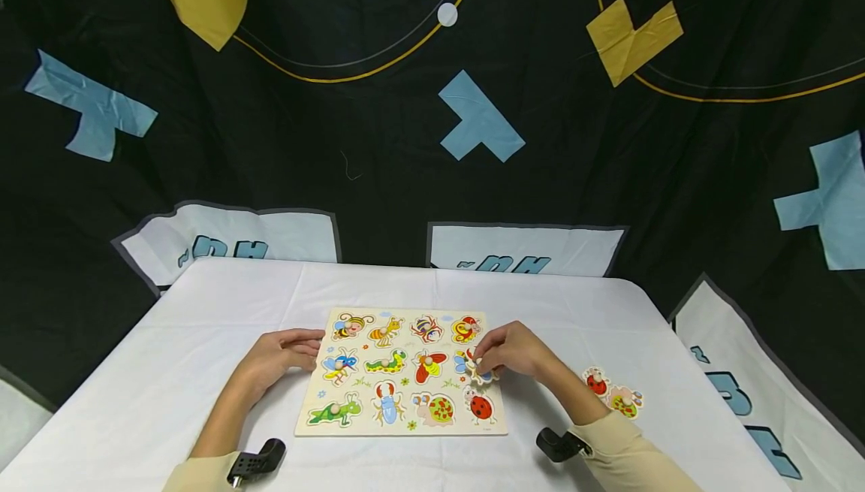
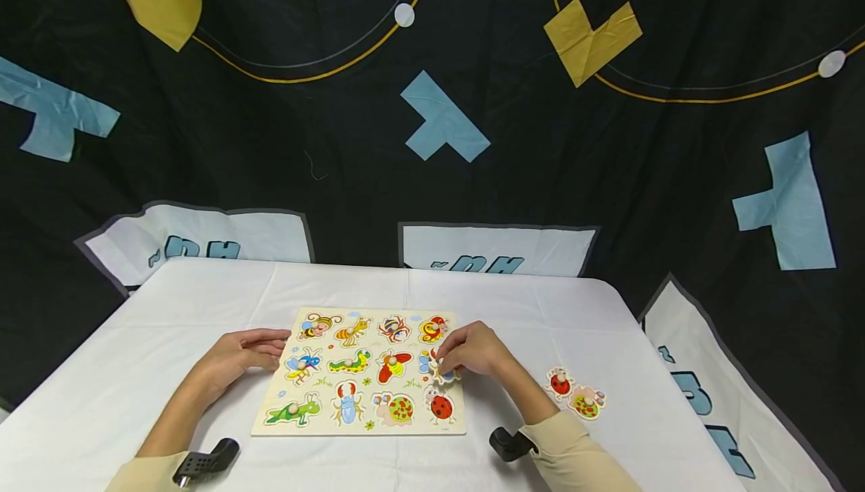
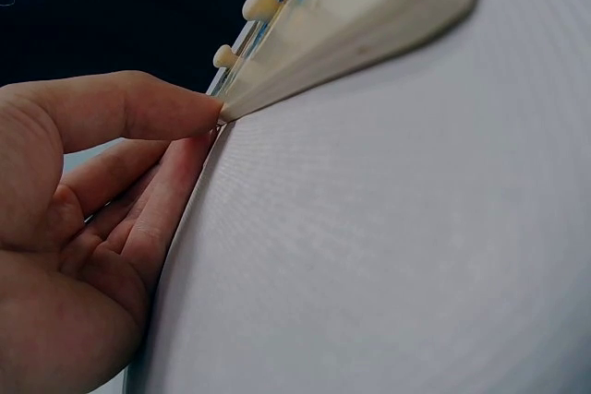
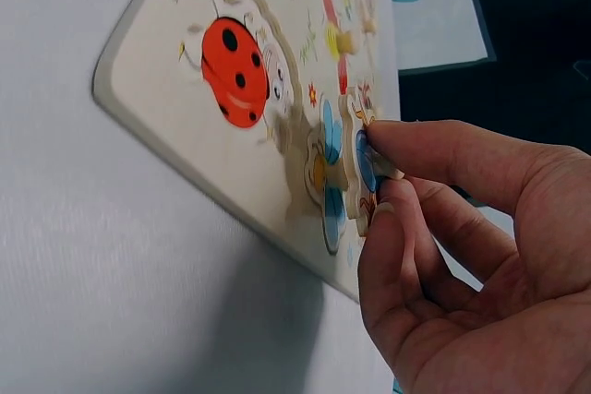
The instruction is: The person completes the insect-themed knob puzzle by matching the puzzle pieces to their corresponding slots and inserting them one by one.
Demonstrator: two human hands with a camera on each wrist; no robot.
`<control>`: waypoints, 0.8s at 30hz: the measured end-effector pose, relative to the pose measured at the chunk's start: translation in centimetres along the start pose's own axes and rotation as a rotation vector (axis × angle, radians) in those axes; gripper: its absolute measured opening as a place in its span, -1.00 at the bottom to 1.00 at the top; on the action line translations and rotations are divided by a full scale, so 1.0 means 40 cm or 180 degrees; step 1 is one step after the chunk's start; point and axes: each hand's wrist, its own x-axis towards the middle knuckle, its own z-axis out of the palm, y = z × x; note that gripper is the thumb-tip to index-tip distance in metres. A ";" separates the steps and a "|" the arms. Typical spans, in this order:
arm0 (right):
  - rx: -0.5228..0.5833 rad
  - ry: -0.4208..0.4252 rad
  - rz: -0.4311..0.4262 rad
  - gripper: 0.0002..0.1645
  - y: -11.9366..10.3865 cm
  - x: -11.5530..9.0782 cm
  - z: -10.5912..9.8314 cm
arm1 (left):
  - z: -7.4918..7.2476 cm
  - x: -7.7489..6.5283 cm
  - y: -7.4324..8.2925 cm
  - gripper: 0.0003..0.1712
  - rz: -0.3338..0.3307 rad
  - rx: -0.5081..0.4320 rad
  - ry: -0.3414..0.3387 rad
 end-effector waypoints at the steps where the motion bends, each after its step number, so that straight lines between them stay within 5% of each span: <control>1: 0.0001 -0.0007 -0.0004 -0.82 -0.002 0.001 0.004 | 0.000 0.000 0.001 -0.30 0.0001 0.0005 0.0005; 24: -0.0044 -0.0192 -0.0106 -0.82 -0.050 0.007 0.066 | 0.001 0.002 0.003 -0.29 -0.0033 0.0023 0.0024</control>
